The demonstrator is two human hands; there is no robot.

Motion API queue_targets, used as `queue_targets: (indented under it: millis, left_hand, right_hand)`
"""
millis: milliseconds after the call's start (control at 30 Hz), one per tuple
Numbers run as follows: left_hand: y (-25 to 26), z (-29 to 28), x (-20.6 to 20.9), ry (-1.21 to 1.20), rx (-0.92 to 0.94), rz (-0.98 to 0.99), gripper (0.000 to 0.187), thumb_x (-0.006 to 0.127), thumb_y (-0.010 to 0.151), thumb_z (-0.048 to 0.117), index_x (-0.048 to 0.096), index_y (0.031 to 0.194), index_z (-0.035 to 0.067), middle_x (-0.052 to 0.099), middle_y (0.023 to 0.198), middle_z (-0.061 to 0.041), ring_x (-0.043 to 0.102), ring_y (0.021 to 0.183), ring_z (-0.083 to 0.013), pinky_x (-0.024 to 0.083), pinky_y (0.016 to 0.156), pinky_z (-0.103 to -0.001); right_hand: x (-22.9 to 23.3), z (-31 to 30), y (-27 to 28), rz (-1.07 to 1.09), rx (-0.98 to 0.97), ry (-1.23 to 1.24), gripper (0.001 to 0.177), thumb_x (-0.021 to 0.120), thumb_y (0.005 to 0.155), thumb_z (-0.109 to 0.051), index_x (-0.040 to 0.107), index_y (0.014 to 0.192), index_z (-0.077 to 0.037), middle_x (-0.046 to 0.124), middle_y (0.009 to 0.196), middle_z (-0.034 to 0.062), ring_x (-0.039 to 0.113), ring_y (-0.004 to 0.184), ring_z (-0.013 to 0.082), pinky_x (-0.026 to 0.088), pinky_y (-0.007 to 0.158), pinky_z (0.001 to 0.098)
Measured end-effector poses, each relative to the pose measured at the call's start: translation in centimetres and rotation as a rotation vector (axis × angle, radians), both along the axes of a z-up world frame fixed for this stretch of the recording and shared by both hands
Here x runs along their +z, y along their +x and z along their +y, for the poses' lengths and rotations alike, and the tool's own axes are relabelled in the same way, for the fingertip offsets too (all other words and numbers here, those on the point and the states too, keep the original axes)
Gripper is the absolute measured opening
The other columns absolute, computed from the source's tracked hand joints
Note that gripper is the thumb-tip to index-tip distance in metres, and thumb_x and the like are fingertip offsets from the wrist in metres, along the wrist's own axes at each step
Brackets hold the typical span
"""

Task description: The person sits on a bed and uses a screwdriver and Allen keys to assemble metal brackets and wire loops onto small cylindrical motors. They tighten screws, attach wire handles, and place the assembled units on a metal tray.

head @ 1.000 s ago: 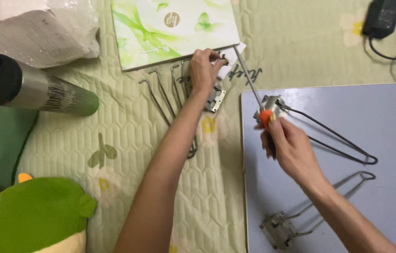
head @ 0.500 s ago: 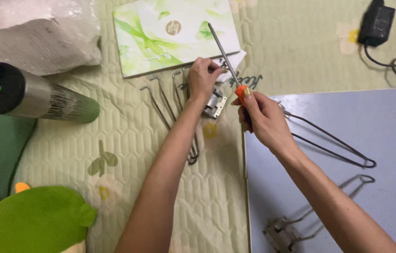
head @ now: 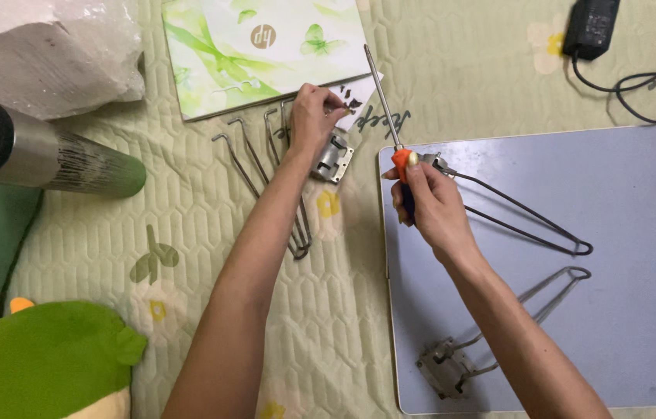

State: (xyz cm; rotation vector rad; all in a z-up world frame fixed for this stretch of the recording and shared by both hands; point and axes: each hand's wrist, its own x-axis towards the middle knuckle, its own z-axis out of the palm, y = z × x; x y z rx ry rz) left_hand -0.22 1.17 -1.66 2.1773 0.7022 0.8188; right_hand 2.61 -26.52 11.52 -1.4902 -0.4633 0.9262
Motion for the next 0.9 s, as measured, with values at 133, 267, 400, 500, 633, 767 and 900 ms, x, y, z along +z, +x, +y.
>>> queue_targets:
  millis: [133,267,400,500,633,767,900]
  left_hand:
    - [-0.2,-0.2,0.4,-0.050,0.068,-0.007,0.016,0.088,0.078,0.009,0.076,0.088,0.007,0.069,0.090,-0.011,0.072,0.074,-0.0210,0.058,0.071,-0.033]
    - [-0.7,-0.5,1.5,-0.198,0.132,-0.087,0.013,0.082,0.085,0.009,0.074,0.093,0.004,0.077,0.086,-0.009,0.075,0.075,-0.0157,0.059,0.070,-0.029]
    - [-1.0,-1.4,2.7,-0.303,0.130,-0.124,0.015,0.082,0.085,0.009,0.073,0.096,0.003,0.079,0.089,-0.006,0.075,0.077,-0.0119,0.060,0.070,-0.025]
    - [-1.0,-3.0,3.4,-0.439,0.077,-0.249,0.020,0.080,0.082,0.006,0.074,0.102,0.004,0.078,0.091,-0.003,0.075,0.080,-0.0101,0.060,0.071,-0.024]
    - [-0.9,-5.9,4.9,-0.752,0.010,-0.405,0.020,0.075,0.094,0.009,0.076,0.111,-0.001,0.077,0.094,-0.007,0.071,0.079,-0.0120,0.059,0.072,-0.026]
    - [-2.2,-9.5,7.7,-1.104,-0.061,-0.588,0.028,0.073,0.096,0.010,0.069,0.120,-0.003,0.074,0.102,-0.010,0.071,0.086,-0.0148,0.063,0.079,-0.030]
    - [-5.0,-13.9,11.1,-1.250,-0.181,-0.609,0.032,0.074,0.094,0.007,0.066,0.123,-0.003,0.072,0.108,-0.009,0.070,0.094,-0.0158,0.062,0.086,-0.030]
  right_hand:
    - [0.3,-0.6,-0.3,0.010,0.008,0.007,0.044,0.042,0.109,-0.039,0.064,0.108,-0.001,0.056,0.073,0.0002,0.048,0.056,0.0081,0.039,0.049,0.0247]
    - [0.9,-1.3,-0.3,-0.008,0.007,-0.007,0.044,0.041,0.109,-0.040,0.064,0.110,-0.002,0.056,0.073,-0.0001,0.048,0.056,0.0081,0.040,0.050,0.0244]
    - [1.4,-2.1,-0.1,-0.036,0.006,-0.003,0.044,0.041,0.108,-0.040,0.064,0.110,-0.003,0.056,0.072,0.0000,0.048,0.055,0.0082,0.040,0.049,0.0244]
    - [1.6,-2.8,-0.1,-0.056,-0.006,-0.009,0.045,0.042,0.110,-0.040,0.065,0.104,-0.001,0.056,0.073,0.0005,0.048,0.057,0.0084,0.040,0.051,0.0241]
    - [2.0,-3.4,0.1,-0.077,-0.015,-0.004,0.045,0.042,0.110,-0.040,0.065,0.103,-0.002,0.056,0.073,0.0001,0.048,0.057,0.0079,0.041,0.050,0.0242]
    - [2.8,-4.3,0.0,-0.102,-0.011,-0.006,0.043,0.042,0.109,-0.039,0.065,0.104,-0.003,0.056,0.072,-0.0002,0.049,0.056,0.0076,0.041,0.050,0.0243]
    - [4.6,-6.9,-0.3,-0.162,0.028,-0.062,0.044,0.041,0.110,-0.039,0.066,0.104,-0.003,0.055,0.070,-0.0008,0.049,0.056,0.0069,0.041,0.050,0.0241]
